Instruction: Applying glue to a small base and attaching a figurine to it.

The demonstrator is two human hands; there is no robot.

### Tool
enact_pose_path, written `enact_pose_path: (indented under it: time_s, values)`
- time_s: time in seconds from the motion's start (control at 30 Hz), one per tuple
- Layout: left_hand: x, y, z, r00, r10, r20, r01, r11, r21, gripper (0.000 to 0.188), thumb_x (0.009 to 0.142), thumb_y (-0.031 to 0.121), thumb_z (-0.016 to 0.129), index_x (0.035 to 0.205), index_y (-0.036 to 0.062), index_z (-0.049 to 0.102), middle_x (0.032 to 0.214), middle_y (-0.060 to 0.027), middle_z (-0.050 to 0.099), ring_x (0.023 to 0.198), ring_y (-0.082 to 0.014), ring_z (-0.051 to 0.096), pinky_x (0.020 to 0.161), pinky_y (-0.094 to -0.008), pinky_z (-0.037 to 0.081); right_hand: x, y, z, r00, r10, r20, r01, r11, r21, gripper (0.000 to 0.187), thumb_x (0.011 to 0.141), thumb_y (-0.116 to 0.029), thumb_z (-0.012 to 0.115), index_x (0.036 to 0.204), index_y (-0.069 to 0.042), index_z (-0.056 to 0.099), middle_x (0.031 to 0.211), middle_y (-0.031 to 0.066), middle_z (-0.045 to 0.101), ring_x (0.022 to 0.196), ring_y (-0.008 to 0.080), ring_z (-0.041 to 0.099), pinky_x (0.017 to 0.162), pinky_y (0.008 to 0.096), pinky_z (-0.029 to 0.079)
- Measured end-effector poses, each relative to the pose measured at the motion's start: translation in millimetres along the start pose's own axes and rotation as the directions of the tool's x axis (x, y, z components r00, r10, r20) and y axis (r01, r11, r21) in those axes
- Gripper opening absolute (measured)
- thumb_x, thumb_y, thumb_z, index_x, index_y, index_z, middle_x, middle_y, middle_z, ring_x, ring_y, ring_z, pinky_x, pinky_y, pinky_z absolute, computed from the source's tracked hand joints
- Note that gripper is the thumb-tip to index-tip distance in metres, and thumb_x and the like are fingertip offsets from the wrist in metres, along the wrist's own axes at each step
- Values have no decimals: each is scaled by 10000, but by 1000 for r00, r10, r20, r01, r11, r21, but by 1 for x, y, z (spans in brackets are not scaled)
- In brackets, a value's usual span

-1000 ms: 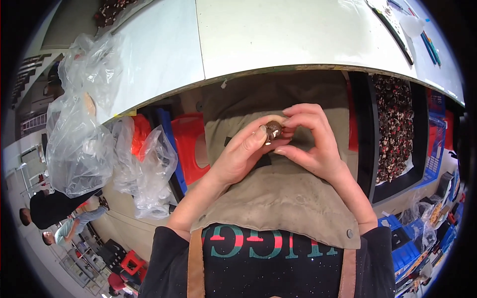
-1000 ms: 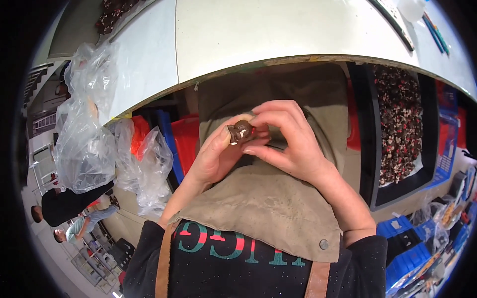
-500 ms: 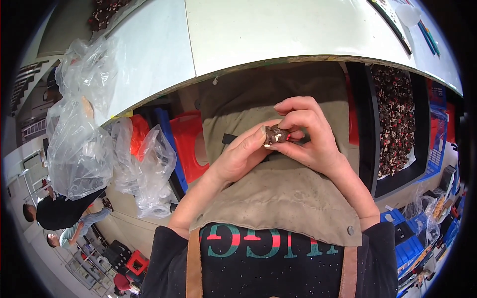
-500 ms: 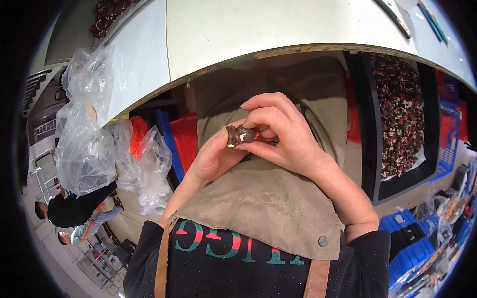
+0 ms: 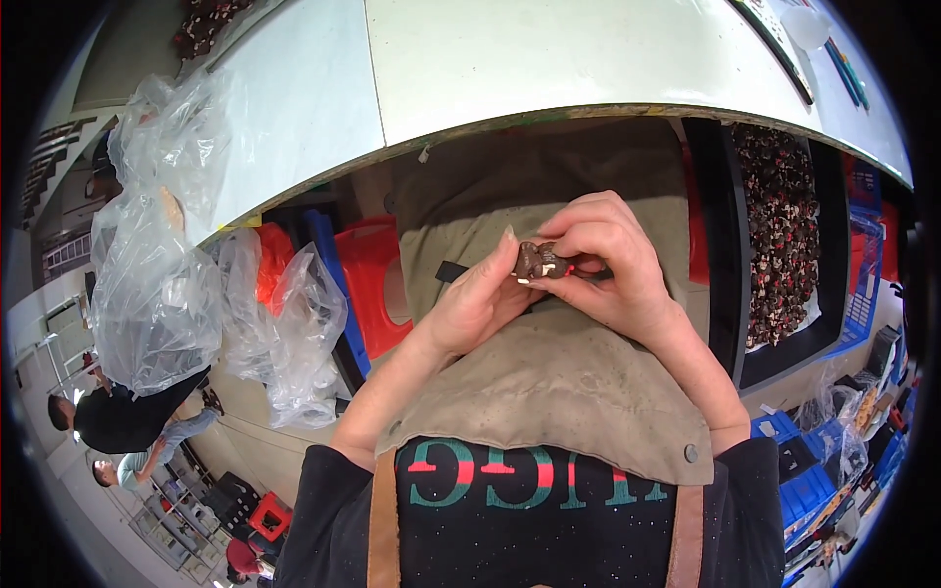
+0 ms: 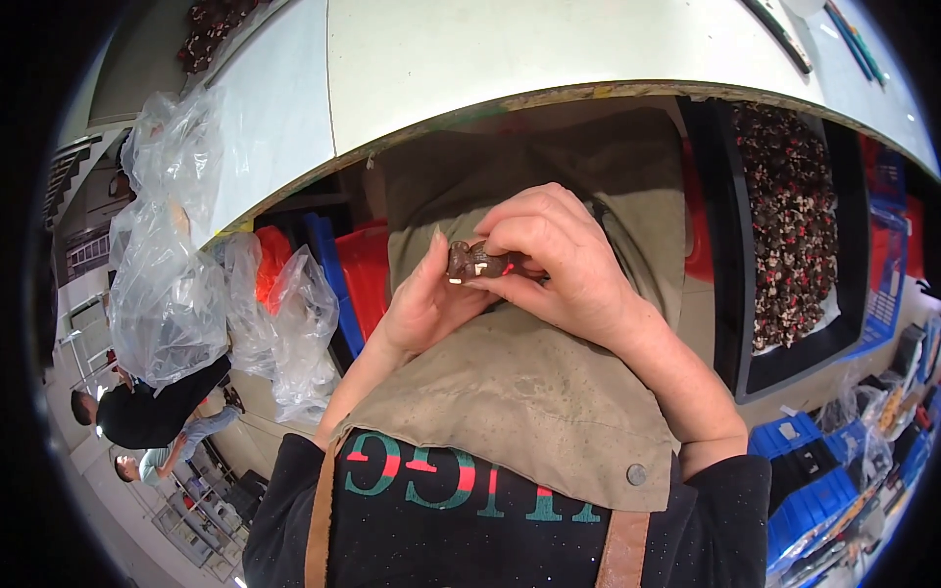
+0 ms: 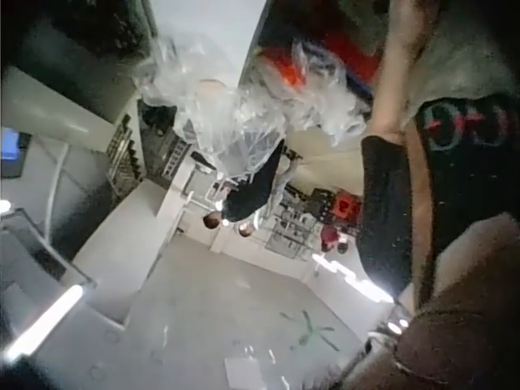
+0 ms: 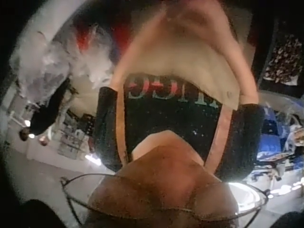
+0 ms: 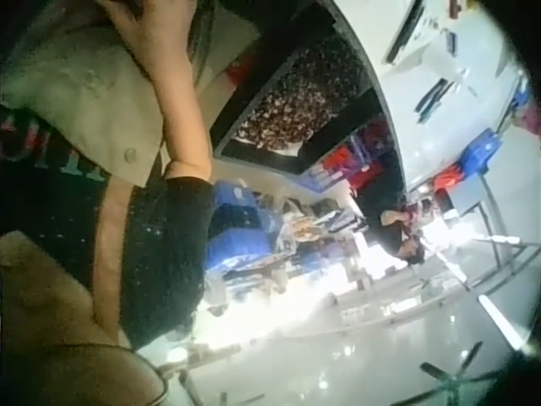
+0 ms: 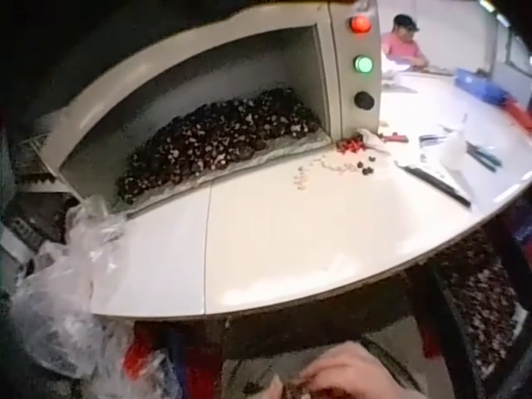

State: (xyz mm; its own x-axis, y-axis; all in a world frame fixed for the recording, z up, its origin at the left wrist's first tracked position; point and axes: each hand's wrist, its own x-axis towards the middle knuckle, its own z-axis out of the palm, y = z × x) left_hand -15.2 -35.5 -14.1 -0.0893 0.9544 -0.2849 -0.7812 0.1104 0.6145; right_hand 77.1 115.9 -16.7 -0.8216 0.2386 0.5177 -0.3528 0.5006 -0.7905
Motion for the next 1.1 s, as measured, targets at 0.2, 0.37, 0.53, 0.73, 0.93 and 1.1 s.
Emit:
enact_pose_path:
  time_s: [0.2, 0.37, 0.53, 0.73, 0.93, 1.1]
  values:
    - [5, -4, 3, 999, -16, -31, 14, 999, -44, 664, 956, 507, 138, 1264, -2, 432, 1249, -132, 492, 1194, -208, 440, 1036, -357, 312, -8, 0, 0, 991, 134, 7, -134, 987, 89, 421, 623, -4, 773, 923, -64, 484, 900, 88, 582, 809, 208, 548, 634, 282, 465]
    - [8, 3, 10, 997, -59, -48, 57, 997, -43, 668, 954, 512, 140, 1264, -3, 431, 1247, -131, 495, 1187, -206, 448, 1033, -357, 324, -5, -4, -6, 984, 179, 7, -179, 980, 83, 391, 644, -43, 770, 925, -65, 499, 902, 87, 583, 809, 198, 549, 660, 296, 460]
    - [19, 4, 8, 979, -156, -128, 148, 986, -72, 690, 943, 539, 170, 1260, -16, 429, 1261, -135, 484, 1198, -223, 440, 1028, -368, 339, -6, -4, -19, 953, 301, -29, -300, 953, 50, 332, 670, -92, 757, 931, -57, 554, 882, 83, 583, 813, 214, 554, 700, 305, 442]
    - [18, -4, 5, 959, -177, -221, 141, 975, -170, 557, 963, 460, 276, 1172, -12, 486, 1141, -121, 540, 1098, -229, 503, 976, -386, 391, -30, 17, -61, 912, 382, -146, -393, 918, -51, 308, 715, -107, 731, 962, -42, 559, 905, 77, 573, 817, 171, 567, 709, 285, 473]
    - [35, -3, 17, 973, -142, -181, 127, 988, -90, 270, 970, 282, 398, 841, 68, 500, 843, -50, 506, 880, -177, 531, 842, -325, 471, -97, 40, -167, 712, 347, -611, -671, 593, -446, 297, 760, -87, 680, 1009, -12, 536, 960, 85, 566, 872, 177, 562, 770, 282, 455]
    - [28, 11, 18, 985, -97, -146, 83, 991, -104, 298, 974, 256, 390, 816, 36, 513, 856, -74, 532, 856, -175, 534, 821, -305, 448, -84, 36, -183, 679, 169, -715, -634, 626, -454, 177, 847, -82, 591, 1002, -3, 555, 973, 73, 579, 888, 156, 549, 788, 253, 426]
